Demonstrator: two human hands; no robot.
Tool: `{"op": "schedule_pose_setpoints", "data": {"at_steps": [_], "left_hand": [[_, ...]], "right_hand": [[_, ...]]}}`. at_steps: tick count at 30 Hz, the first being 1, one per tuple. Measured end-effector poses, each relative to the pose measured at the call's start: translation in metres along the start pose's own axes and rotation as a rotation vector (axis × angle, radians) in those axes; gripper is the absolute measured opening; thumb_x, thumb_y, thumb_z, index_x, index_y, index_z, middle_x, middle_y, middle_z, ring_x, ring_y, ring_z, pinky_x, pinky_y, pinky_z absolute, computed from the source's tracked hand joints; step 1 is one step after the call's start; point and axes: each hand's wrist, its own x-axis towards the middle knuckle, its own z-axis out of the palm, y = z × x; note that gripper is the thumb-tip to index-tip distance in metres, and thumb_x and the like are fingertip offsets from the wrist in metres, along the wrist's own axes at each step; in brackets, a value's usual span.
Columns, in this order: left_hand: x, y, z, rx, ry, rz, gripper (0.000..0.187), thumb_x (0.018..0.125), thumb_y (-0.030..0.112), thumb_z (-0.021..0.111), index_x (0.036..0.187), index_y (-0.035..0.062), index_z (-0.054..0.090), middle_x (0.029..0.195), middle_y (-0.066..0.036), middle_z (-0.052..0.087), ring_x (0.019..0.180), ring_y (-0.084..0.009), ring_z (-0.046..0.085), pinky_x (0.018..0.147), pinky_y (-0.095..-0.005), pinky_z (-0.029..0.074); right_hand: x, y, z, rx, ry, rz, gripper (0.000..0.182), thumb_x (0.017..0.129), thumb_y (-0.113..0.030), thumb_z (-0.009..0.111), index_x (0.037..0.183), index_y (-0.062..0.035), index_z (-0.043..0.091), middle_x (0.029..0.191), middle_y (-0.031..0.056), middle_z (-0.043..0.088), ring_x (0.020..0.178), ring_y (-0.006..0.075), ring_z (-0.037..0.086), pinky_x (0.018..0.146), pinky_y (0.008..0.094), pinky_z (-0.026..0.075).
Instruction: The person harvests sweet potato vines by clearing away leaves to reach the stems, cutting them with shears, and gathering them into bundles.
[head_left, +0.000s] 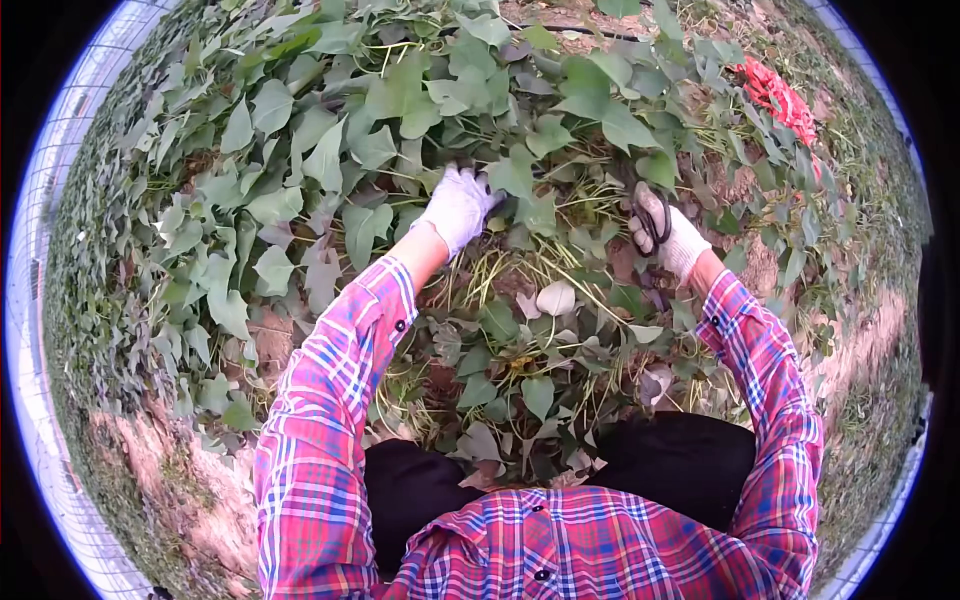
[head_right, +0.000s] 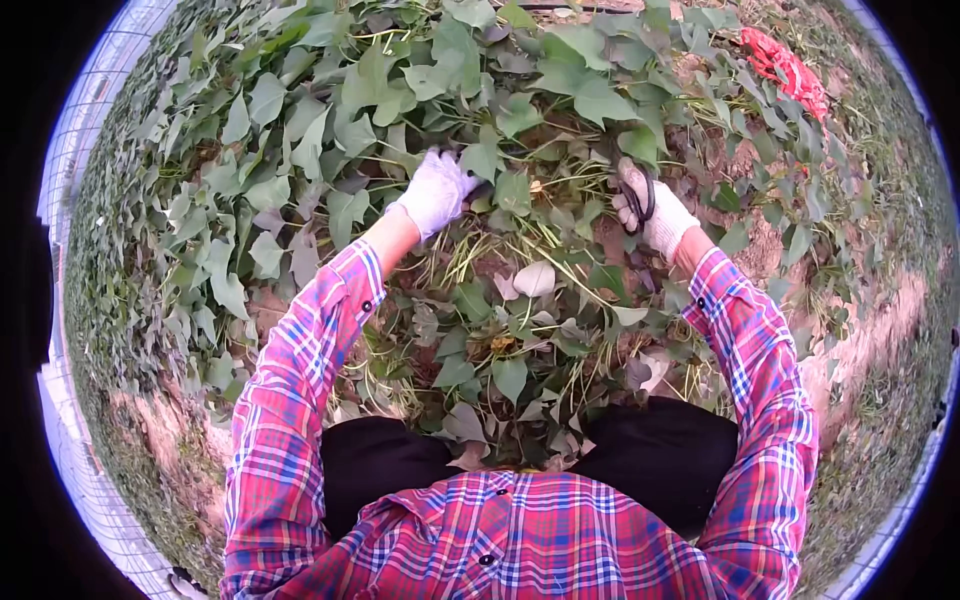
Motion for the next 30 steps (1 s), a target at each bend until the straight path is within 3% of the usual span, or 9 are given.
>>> {"op": "schedule_pose_setpoints", "data": {"at_steps": [1,4,10,12,13,16,20,25,30], "left_hand": [[-0.004,-0.011,0.035,0.079,0.227,0.003,0.053,0.082,0.039,0.061,0.131,0.019,0.053,0.127,-0.011,0.055,0.112,-0.0309,0.053,0.097,-0.05,0.038],[-0.019,-0.017,0.023,-0.113,-0.111,-0.089,0.052,0.081,0.033,0.062,0.132,0.03,0.053,0.136,-0.013,0.049,0.128,-0.0347,0.044,0.106,-0.0502,0.03],[-0.008,0.017,-0.007,-0.223,0.499,-0.002,0.025,0.083,0.016,0.053,0.104,0.0101,0.064,0.077,-0.009,0.058,0.075,-0.0269,0.056,0.068,-0.0403,0.039],[-0.003,0.039,-0.036,-0.366,0.065,0.084,0.026,0.082,0.028,0.06,0.098,0.0071,0.063,0.082,-0.013,0.06,0.076,-0.0304,0.057,0.068,-0.0418,0.042],[0.004,0.063,0.012,-0.565,0.374,0.147,0.045,0.081,0.037,0.063,0.11,0.0034,0.061,0.085,-0.018,0.06,0.081,-0.0344,0.058,0.074,-0.0447,0.044],[-0.011,0.112,-0.021,-0.378,0.017,0.198,0.075,0.083,0.046,0.061,0.142,0.007,0.037,0.138,-0.032,0.039,0.118,-0.0477,0.048,0.098,-0.0456,0.042],[-0.017,0.114,-0.023,-0.374,-0.032,0.245,0.077,0.083,0.045,0.061,0.144,0.0078,0.035,0.138,-0.032,0.039,0.123,-0.0493,0.042,0.102,-0.0484,0.039],[-0.025,0.119,-0.019,-0.433,0.007,0.231,0.067,0.084,0.033,0.059,0.142,0.0099,0.038,0.14,-0.031,0.037,0.125,-0.0474,0.042,0.104,-0.0501,0.036],[-0.021,0.081,-0.028,-0.689,0.279,0.068,0.041,0.074,0.006,0.054,0.115,0.0085,0.063,0.11,-0.013,0.065,0.098,-0.0298,0.061,0.085,-0.0401,0.046]], "right_hand": [[-0.007,-0.007,0.006,0.121,0.146,-0.002,0.035,0.092,-0.047,0.056,0.097,-0.0123,0.056,0.065,-0.0009,0.053,0.047,0.0098,0.046,0.041,0.0226,0.038],[0.028,0.013,-0.039,0.394,0.037,0.066,0.021,0.097,-0.033,0.048,0.097,-0.0133,0.055,0.069,0.0016,0.058,0.049,0.0134,0.05,0.041,0.0242,0.041],[-0.018,-0.006,-0.013,0.135,-0.017,-0.032,0.036,0.095,-0.047,0.049,0.097,-0.0113,0.056,0.067,-0.0016,0.053,0.05,0.0074,0.048,0.044,0.0208,0.036],[-0.043,-0.015,0.001,0.071,-0.036,-0.146,0.038,0.095,-0.047,0.048,0.095,-0.0105,0.056,0.067,-0.002,0.053,0.049,0.0062,0.045,0.045,0.0198,0.034],[-0.048,-0.017,0.004,0.009,-0.058,-0.266,0.039,0.095,-0.048,0.048,0.093,-0.0098,0.056,0.066,-0.0024,0.052,0.049,0.005,0.043,0.046,0.0189,0.032],[-0.061,-0.034,0.007,-0.121,-0.301,-0.279,0.049,0.096,-0.051,0.043,0.104,-0.0045,0.058,0.062,-0.0043,0.049,0.046,0.0039,0.039,0.046,0.0188,0.03],[-0.057,-0.04,0.029,-0.448,-0.676,-0.148,0.057,0.094,-0.053,0.046,0.116,-0.0022,0.06,0.063,-0.0034,0.054,0.049,0.0046,0.049,0.044,0.0198,0.037],[-0.005,-0.026,0.057,-0.394,-0.408,-0.056,0.049,0.09,-0.052,0.056,0.082,-0.0047,0.066,0.059,0.0004,0.057,0.045,0.0072,0.048,0.042,0.0235,0.038],[0.011,-0.029,0.023,-0.155,-0.219,-0.074,0.056,0.087,-0.054,0.06,0.11,-0.0026,0.059,0.069,-0.0003,0.057,0.049,0.006,0.047,0.044,0.0207,0.037]]}}
